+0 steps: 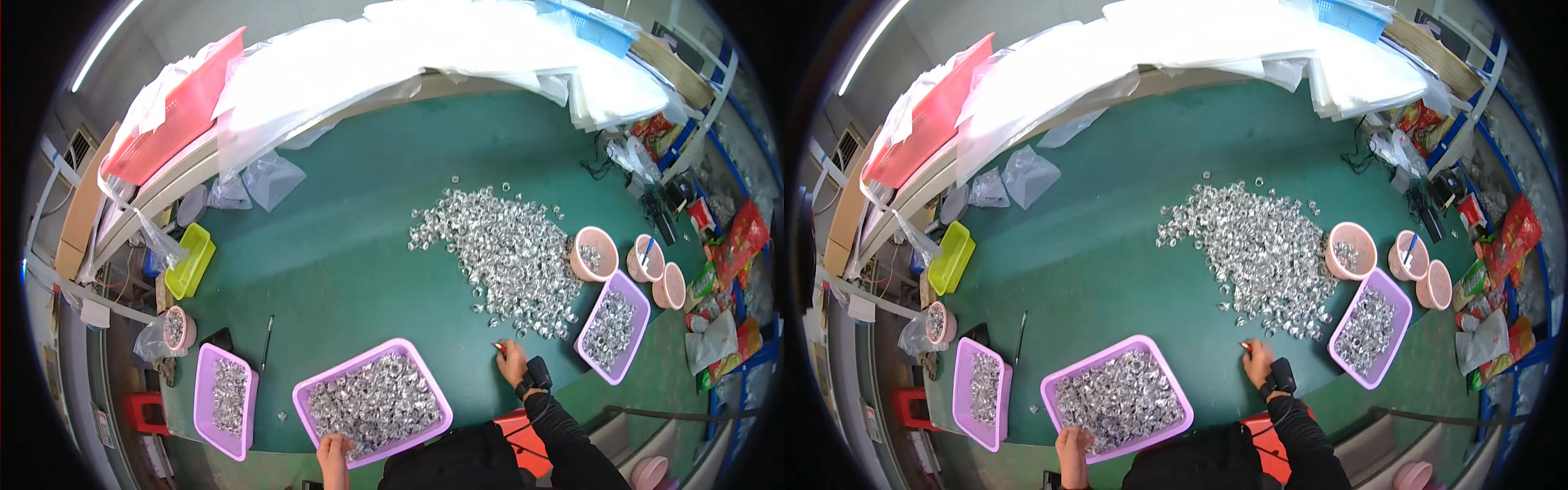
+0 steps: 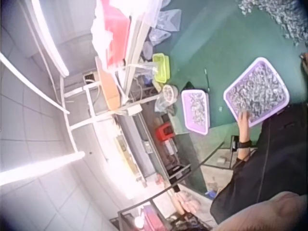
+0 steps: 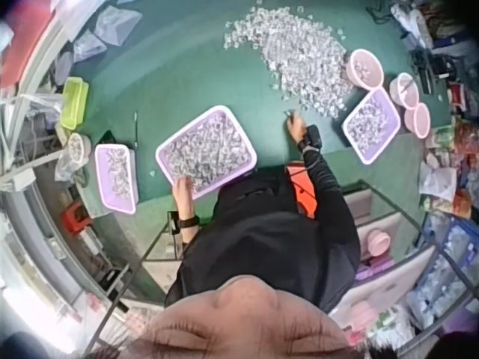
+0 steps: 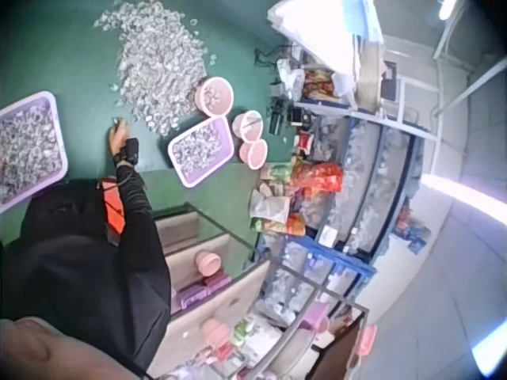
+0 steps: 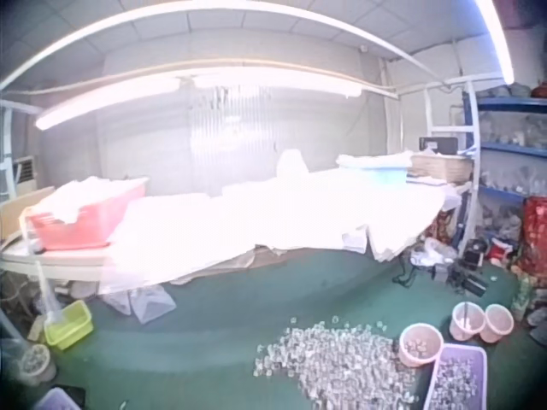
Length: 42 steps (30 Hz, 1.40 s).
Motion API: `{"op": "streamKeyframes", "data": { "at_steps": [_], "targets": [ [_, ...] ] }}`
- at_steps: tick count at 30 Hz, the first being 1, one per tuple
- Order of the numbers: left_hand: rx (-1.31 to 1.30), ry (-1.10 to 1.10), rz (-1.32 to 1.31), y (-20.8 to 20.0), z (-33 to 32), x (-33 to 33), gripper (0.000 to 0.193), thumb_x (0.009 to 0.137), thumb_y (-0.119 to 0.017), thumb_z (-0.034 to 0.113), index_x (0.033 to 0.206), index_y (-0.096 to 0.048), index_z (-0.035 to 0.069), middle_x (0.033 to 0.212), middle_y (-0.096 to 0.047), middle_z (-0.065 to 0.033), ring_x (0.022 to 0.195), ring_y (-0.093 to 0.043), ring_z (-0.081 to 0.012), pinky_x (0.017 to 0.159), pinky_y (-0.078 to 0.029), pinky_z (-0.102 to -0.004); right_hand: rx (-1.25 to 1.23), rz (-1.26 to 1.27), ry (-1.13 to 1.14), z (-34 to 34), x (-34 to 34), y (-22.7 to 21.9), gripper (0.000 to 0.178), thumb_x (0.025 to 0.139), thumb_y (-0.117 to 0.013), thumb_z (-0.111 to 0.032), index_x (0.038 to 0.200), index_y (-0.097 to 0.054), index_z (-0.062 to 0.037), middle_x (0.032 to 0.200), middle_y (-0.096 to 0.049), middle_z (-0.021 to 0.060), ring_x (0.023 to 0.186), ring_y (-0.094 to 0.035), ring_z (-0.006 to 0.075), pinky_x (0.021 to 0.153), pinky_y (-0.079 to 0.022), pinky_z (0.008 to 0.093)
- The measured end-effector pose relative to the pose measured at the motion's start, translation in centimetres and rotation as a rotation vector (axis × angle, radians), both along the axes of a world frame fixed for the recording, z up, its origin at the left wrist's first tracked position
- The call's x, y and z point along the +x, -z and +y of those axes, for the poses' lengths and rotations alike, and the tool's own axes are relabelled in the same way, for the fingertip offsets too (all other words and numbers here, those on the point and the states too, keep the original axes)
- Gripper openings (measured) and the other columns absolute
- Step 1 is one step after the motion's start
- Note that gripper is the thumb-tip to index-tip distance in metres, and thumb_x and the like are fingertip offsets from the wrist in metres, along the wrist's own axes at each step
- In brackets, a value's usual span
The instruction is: Inspecting and sorting shiny metal ring-like components on a workbench into different baskets.
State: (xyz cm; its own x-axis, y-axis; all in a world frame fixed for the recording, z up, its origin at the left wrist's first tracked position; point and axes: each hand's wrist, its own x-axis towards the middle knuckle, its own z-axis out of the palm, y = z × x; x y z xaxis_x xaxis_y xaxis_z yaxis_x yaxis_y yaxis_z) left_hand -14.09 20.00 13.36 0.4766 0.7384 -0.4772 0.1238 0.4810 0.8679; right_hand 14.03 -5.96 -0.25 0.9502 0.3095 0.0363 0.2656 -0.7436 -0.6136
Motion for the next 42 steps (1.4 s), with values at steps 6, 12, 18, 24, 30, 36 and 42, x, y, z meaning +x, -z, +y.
{"op": "streamKeyframes", "data": {
  "at_steps": [6, 12, 18, 24, 30, 36, 42],
  "targets": [
    [0.475, 0.096, 0.285, 1.3, 3.3, -2.8, 0.017, 0.082, -0.043, 0.016, 0.084, -0.047, 0.000, 0.076, -0.051, -0.0086, 0.065, -0.049, -0.0272, 0.062, -0.040, -0.0395, 0.149, -0.107, -0.014, 2.0, -2.6, -3.7, 0.014, 0.075, -0.049, -0.015, 0.084, -0.051, -0.0045, 0.074, -0.053, 0.0152, 0.071, -0.050, 0.0320, 0.065, -0.039, 0.0385],
    [0.748, 0.415, 0.813, 7.0, 4.4, -8.1, 0.036, 0.083, -0.041, 0.028, 0.074, -0.051, -0.005, 0.059, -0.052, -0.0158, 0.052, -0.048, -0.0320, 0.054, -0.039, -0.0412, 0.039, 0.385, -0.253, 6.8, -10.8, -5.6, 0.044, 0.082, -0.041, -0.037, 0.065, -0.050, 0.0020, 0.059, -0.054, 0.0112, 0.054, -0.052, 0.0223, 0.050, -0.038, 0.0331],
    [0.391, 0.228, 0.407, 7.7, 3.9, -8.3, 0.046, 0.082, -0.047, 0.030, 0.050, -0.042, -0.004, 0.045, -0.038, -0.0025, 0.048, -0.035, -0.0063, 0.041, -0.030, -0.0278, 0.395, 0.567, 0.043, 7.2, -12.7, -3.7, 0.044, 0.076, -0.056, -0.031, 0.049, -0.047, 0.0022, 0.044, -0.038, -0.0028, 0.047, -0.033, 0.0032, 0.038, -0.027, 0.0246],
    [0.124, 0.063, 0.352, 1.8, 4.9, -7.2, 0.041, 0.079, -0.049, 0.024, 0.049, -0.047, -0.003, 0.041, -0.042, -0.0040, 0.037, -0.037, -0.0097, 0.037, -0.030, -0.0267, 0.556, 0.668, 0.264, 8.8, -12.4, -11.3, 0.028, 0.071, -0.056, -0.015, 0.046, -0.047, -0.0070, 0.044, -0.041, -0.0043, 0.037, -0.034, 0.0041, 0.035, -0.022, 0.0222],
    [-0.214, 0.031, 0.293, -0.7, 4.8, -7.1, 0.032, 0.077, -0.051, 0.020, 0.050, -0.050, 0.002, 0.043, -0.046, -0.0046, 0.033, -0.041, -0.0120, 0.032, -0.030, -0.0241, 0.635, 0.788, 0.345, 8.2, -12.7, -13.3, 0.021, 0.070, -0.051, -0.011, 0.050, -0.049, -0.0055, 0.045, -0.043, -0.0023, 0.035, -0.035, 0.0051, 0.034, -0.020, 0.0213],
    [-0.194, -0.002, 0.296, 0.3, 3.9, -7.9, 0.032, 0.078, -0.051, 0.020, 0.051, -0.049, 0.003, 0.044, -0.046, -0.0039, 0.034, -0.041, -0.0111, 0.032, -0.029, -0.0241, 0.695, 0.767, 0.422, 8.2, -13.8, -13.0, 0.022, 0.071, -0.052, -0.011, 0.050, -0.048, -0.0069, 0.045, -0.043, -0.0031, 0.035, -0.034, 0.0055, 0.033, -0.022, 0.0216],
    [-0.248, -0.070, 0.300, -0.2, 4.0, -7.2, 0.033, 0.078, -0.050, 0.020, 0.049, -0.048, 0.005, 0.042, -0.043, -0.0023, 0.032, -0.036, -0.0101, 0.031, -0.025, -0.0234, 0.712, 0.812, 0.430, 8.2, -13.5, -13.6, 0.015, 0.071, -0.050, -0.010, 0.057, -0.050, -0.0044, 0.049, -0.045, -0.0010, 0.036, -0.037, 0.0069, 0.033, -0.023, 0.0222]
  ]
}}
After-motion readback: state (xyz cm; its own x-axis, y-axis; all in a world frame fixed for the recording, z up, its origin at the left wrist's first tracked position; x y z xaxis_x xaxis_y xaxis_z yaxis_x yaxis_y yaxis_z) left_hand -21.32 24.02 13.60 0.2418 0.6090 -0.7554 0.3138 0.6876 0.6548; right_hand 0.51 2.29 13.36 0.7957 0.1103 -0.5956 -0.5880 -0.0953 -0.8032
